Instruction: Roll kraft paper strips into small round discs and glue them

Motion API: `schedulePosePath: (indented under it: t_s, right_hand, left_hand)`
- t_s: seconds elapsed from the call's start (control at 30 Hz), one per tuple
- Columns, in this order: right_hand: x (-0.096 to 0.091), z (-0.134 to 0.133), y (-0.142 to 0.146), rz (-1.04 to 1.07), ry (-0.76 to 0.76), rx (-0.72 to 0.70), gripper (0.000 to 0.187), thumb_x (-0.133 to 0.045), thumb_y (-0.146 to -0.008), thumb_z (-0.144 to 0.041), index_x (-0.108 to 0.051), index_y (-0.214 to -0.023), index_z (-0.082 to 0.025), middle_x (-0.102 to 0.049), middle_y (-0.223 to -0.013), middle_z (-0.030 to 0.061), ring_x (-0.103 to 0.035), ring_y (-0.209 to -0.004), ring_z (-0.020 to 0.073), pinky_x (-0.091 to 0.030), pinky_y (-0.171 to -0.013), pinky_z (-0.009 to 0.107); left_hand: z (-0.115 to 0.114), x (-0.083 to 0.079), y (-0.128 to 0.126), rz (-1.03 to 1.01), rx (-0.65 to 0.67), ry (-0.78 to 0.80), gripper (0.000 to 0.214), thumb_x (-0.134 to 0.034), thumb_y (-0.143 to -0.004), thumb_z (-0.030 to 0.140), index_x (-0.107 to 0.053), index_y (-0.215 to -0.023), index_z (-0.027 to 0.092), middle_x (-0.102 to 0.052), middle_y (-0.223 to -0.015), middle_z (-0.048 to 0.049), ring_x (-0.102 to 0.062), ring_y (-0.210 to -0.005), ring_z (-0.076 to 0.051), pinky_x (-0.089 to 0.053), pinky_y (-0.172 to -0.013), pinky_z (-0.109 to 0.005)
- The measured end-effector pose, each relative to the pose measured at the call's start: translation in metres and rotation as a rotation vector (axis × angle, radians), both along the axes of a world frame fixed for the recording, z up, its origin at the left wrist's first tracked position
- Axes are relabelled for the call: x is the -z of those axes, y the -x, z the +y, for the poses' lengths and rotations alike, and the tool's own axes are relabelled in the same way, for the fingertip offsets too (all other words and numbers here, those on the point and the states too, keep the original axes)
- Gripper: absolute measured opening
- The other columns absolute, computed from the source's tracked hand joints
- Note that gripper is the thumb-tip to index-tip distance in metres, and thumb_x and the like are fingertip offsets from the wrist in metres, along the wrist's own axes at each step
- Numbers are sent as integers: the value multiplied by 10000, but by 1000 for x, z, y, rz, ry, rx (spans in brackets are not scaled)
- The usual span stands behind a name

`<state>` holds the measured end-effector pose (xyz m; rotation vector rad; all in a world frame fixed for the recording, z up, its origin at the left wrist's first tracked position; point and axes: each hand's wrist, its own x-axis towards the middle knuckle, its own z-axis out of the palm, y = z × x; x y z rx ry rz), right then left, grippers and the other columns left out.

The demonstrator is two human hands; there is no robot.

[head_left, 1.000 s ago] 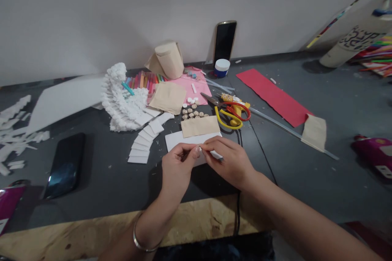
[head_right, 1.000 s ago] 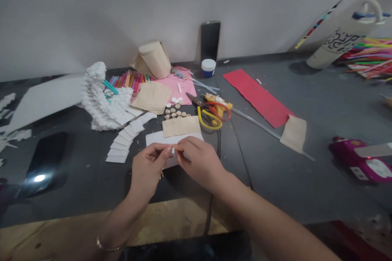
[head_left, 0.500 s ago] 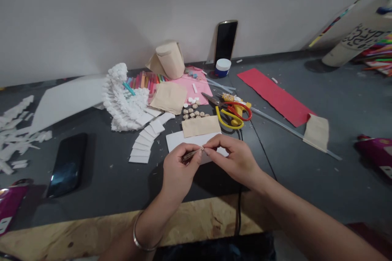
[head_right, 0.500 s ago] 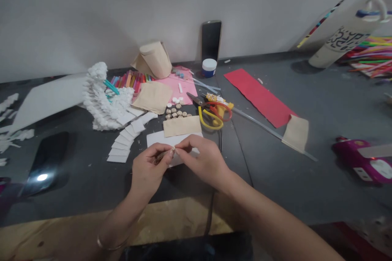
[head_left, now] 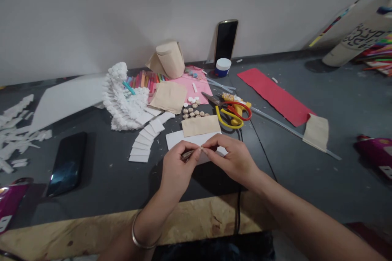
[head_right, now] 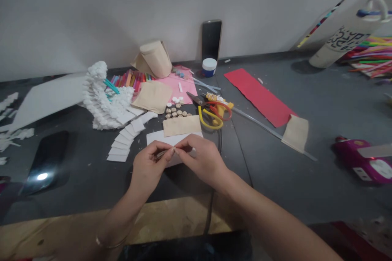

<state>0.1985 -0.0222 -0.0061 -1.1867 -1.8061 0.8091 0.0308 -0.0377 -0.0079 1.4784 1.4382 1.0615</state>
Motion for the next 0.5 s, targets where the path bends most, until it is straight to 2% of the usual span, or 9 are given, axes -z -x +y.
schedulePosePath:
  t_s: [0.33,0.5]
  right_hand:
    - [-2,-2,0,-40,-5,64,42,-611,-809,-180,-641,-782,-191,-685,-725,4,-644,-667,132,-488,-627,231]
    - [0,-2,2,-97,-113,77,86,-600,-825,-178,-595,-744,-203,-663,-691,-2,-631,-641,129,-481,-603,230]
  left_hand:
    - [-1,-4,0,-47,19,28,107,-656,-823,287,-703,-809,192,-715,-766,1,-647,-714,-128,-488,-640,-204]
    - [-3,-2,-2,-32,10,-1,114,-649,-831,279,-705,-801,185,-718,-762,-4,-646,-713,-127,-487,-649,-205]
